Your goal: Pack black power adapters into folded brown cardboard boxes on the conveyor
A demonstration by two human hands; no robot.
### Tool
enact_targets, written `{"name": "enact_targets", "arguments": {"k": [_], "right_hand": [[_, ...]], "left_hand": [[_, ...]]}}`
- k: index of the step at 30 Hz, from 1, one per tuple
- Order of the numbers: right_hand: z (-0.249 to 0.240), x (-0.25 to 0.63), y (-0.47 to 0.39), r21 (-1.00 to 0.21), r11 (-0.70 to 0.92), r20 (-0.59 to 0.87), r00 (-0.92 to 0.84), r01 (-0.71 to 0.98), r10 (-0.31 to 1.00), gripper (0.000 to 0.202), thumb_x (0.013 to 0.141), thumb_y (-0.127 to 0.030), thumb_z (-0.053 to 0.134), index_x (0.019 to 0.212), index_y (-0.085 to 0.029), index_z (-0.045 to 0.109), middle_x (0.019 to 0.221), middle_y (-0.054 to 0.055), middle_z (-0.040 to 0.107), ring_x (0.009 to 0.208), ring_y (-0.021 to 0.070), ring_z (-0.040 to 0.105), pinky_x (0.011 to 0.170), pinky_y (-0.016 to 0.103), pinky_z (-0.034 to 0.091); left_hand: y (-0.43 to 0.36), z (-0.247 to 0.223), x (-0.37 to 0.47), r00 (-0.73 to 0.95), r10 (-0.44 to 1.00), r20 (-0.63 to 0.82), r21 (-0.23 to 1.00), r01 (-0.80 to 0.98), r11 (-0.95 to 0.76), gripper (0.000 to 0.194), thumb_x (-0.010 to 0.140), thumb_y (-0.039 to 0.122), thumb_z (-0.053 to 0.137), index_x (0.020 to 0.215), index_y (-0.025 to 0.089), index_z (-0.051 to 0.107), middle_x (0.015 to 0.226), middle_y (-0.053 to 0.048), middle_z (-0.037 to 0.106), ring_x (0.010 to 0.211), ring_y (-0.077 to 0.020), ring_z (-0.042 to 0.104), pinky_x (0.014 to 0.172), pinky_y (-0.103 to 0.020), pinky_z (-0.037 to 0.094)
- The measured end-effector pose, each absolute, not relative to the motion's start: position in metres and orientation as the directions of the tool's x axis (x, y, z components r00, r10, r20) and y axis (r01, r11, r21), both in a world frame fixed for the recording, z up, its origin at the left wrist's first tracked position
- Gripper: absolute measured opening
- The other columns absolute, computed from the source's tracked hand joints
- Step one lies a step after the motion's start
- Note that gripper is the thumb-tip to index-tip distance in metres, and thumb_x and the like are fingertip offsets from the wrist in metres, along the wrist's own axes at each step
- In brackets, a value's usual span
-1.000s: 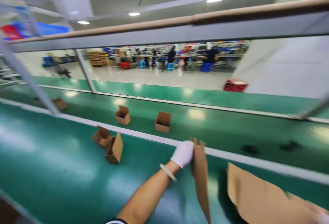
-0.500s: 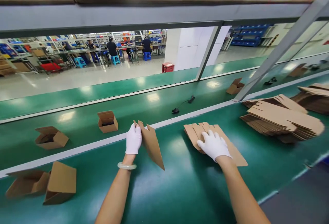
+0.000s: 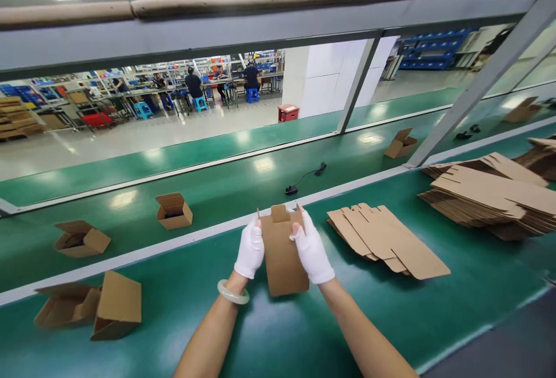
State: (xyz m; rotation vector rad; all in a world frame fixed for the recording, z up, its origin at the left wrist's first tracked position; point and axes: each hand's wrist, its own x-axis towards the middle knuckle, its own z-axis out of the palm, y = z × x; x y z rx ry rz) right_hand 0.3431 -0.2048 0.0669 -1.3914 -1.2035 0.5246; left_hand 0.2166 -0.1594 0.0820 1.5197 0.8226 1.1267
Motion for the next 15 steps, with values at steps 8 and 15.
{"name": "enact_targets", "arguments": {"k": [8, 15], "right_hand": [[0.076, 0.357, -0.201, -0.879, 0.127, 0.404, 0.576, 0.460, 0.710, 0.050, 0.091, -0.044, 0.028, 0.134, -0.019, 0.030, 0.125, 0.013, 0.049, 0.108, 0.0246, 0.053, 0.085, 0.041, 0.048], [0.114, 0.372, -0.202, -0.089, 0.239, 0.754, -0.091, 0.967, 0.651, 0.024, 0.085, -0.025, 0.044, 0.103, -0.018, 0.058, 0.100, 0.010, 0.061, 0.097, 0.0253, 0.052, 0.089, 0.042, 0.037]], "left_hand": [[-0.175, 0.095, 0.223, 0.659, 0.747, 0.083, 0.987, -0.157, 0.029, 0.070, 0.069, 0.038, 0.068, 0.128, 0.016, 0.037, 0.126, -0.012, 0.052, 0.114, -0.0271, 0.051, 0.093, -0.038, 0.044], [-0.168, 0.094, 0.219, 0.531, 0.846, 0.042, 0.999, 0.000, -0.050, 0.057, 0.070, 0.029, 0.066, 0.120, 0.018, 0.044, 0.121, -0.010, 0.057, 0.107, -0.0259, 0.055, 0.091, -0.038, 0.045]]}}
